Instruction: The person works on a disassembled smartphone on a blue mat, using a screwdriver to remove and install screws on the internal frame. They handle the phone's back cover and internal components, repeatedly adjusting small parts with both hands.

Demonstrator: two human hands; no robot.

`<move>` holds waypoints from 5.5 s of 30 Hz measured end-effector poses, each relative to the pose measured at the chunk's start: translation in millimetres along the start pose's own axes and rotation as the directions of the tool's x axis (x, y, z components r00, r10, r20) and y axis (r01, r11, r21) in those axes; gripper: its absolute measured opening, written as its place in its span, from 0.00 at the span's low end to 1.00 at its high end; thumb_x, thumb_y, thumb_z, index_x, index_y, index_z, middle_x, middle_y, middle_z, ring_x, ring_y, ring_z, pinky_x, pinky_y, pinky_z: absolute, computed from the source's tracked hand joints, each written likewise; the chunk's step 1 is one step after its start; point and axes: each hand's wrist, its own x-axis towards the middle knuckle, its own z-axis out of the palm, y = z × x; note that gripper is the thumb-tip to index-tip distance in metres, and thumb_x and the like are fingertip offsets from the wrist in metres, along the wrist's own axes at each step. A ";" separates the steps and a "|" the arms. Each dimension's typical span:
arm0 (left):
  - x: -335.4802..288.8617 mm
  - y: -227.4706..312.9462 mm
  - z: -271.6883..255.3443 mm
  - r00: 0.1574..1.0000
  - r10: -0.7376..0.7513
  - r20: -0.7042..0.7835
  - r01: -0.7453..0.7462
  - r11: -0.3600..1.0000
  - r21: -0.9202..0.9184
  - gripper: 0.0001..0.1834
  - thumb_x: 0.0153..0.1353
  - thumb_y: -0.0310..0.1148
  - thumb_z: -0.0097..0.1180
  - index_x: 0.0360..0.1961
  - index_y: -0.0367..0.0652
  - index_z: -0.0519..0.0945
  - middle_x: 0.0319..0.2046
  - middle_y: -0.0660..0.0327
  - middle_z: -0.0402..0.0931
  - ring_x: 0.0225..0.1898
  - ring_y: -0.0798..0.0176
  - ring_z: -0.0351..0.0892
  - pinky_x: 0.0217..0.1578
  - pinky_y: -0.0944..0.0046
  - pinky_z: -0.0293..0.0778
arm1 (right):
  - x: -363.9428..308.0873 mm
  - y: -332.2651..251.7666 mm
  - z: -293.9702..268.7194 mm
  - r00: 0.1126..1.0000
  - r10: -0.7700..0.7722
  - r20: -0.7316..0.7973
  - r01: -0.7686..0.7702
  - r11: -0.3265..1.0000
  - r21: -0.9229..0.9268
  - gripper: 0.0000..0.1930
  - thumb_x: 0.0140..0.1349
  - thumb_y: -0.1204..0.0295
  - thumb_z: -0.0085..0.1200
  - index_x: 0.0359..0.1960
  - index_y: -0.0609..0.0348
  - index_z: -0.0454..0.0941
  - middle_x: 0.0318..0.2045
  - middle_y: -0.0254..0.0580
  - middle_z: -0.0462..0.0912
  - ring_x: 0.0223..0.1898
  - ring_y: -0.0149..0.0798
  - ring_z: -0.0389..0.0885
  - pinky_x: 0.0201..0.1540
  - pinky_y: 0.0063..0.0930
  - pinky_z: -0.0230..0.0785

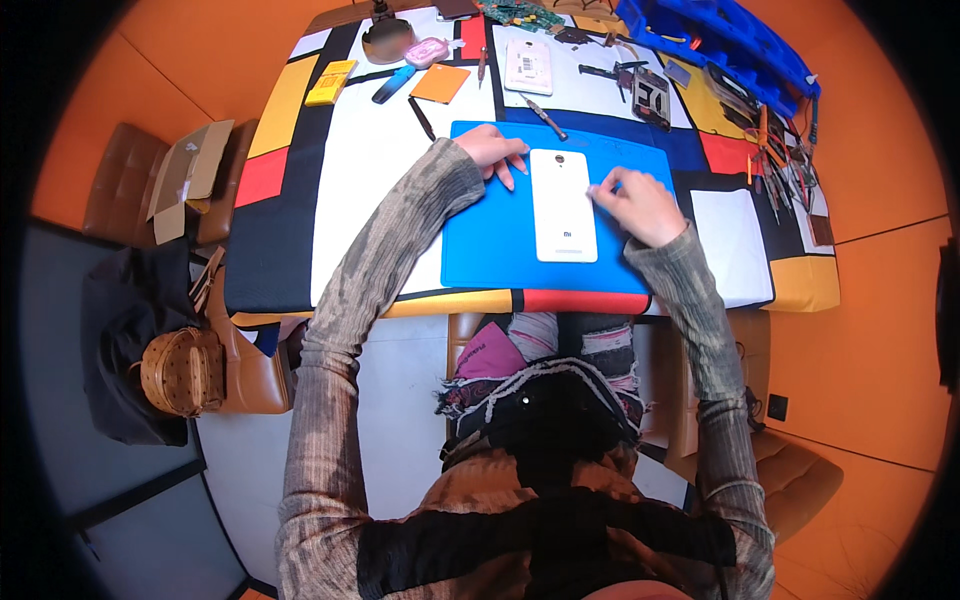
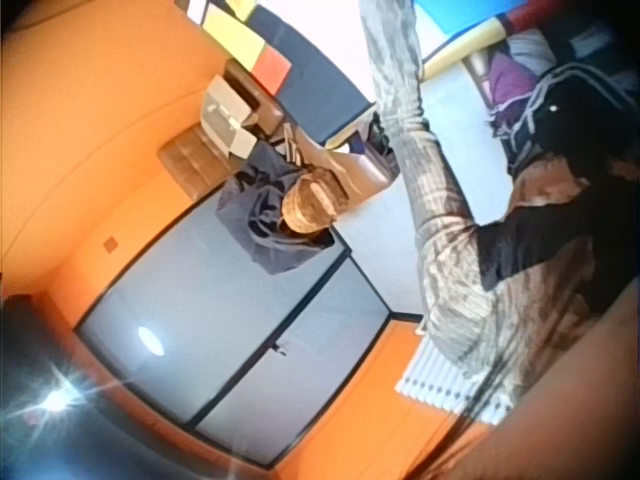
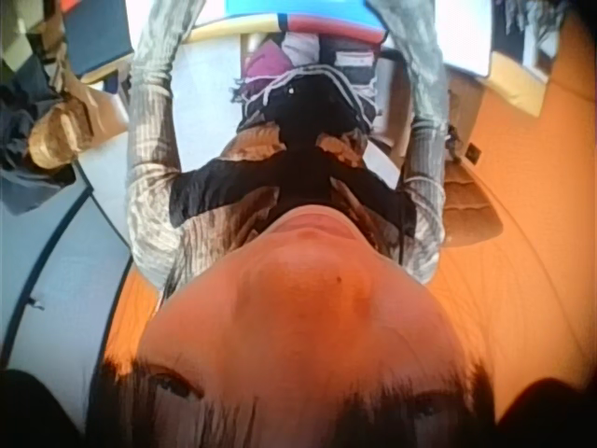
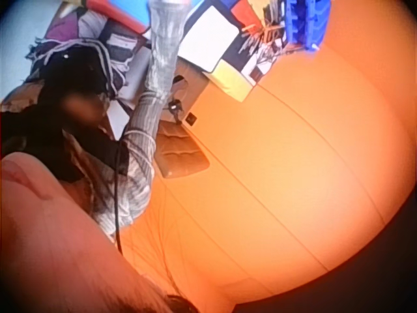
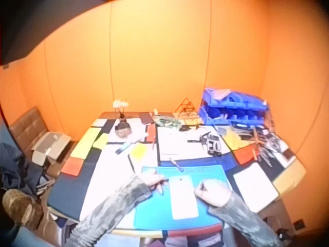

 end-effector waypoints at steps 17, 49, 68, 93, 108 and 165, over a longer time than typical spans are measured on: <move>-10.7 -1.5 38.7 0.893 0.109 0.437 -0.140 0.989 0.041 0.20 0.58 0.47 0.61 0.18 0.44 0.77 0.09 0.66 0.70 0.07 0.78 0.56 0.08 0.76 0.47 | -18.5 26.4 25.0 0.971 -0.092 0.221 -0.138 0.541 0.830 0.11 0.64 0.69 0.52 0.42 0.64 0.71 0.13 0.30 0.71 0.11 0.20 0.65 0.11 0.13 0.52; 130.0 103.1 -0.5 0.703 0.509 -0.498 0.035 0.674 0.738 0.26 0.62 0.54 0.48 0.30 0.39 0.83 0.24 0.53 0.81 0.31 0.56 0.82 0.34 0.58 0.74 | 107.4 123.4 -30.1 0.721 0.186 -0.668 -0.181 0.980 0.078 0.22 0.63 0.55 0.41 0.35 0.64 0.78 0.30 0.60 0.81 0.35 0.59 0.81 0.39 0.52 0.71; 15.1 6.1 44.2 0.834 0.549 -0.054 -0.501 0.712 -0.492 0.37 0.67 0.60 0.30 0.56 0.33 0.66 0.43 0.47 0.76 0.33 0.61 0.80 0.28 0.70 0.76 | 76.0 48.4 -14.9 0.324 -0.551 -0.769 0.513 0.786 -0.346 0.16 0.53 0.75 0.55 0.46 0.54 0.78 0.40 0.42 0.83 0.36 0.39 0.83 0.34 0.30 0.76; 0.4 9.2 51.1 0.894 0.446 0.051 -0.264 0.614 -0.744 0.23 0.67 0.40 0.48 0.54 0.31 0.69 0.43 0.43 0.78 0.42 0.53 0.82 0.41 0.59 0.82 | 131.4 183.0 -24.1 0.859 -0.036 -0.511 -0.120 0.956 -0.269 0.28 0.60 0.55 0.50 0.60 0.55 0.67 0.61 0.48 0.67 0.64 0.50 0.60 0.66 0.44 0.47; 6.2 6.5 53.8 0.928 0.372 -0.019 -0.279 0.660 -0.698 0.24 0.68 0.43 0.45 0.53 0.33 0.70 0.42 0.47 0.79 0.40 0.58 0.83 0.39 0.63 0.82 | 111.4 167.8 -45.6 0.808 0.277 -0.520 -0.367 0.927 -0.078 0.16 0.57 0.66 0.51 0.47 0.54 0.79 0.46 0.51 0.79 0.48 0.50 0.78 0.50 0.43 0.69; 13.4 -11.1 54.5 0.902 0.418 -0.104 -0.244 0.296 -0.923 0.17 0.62 0.35 0.40 0.45 0.34 0.73 0.40 0.53 0.78 0.41 0.59 0.79 0.47 0.60 0.73 | 54.0 0.0 19.0 0.352 -0.771 -0.531 0.686 0.598 -0.413 0.20 0.53 0.67 0.62 0.48 0.57 0.78 0.43 0.44 0.82 0.45 0.40 0.82 0.47 0.29 0.75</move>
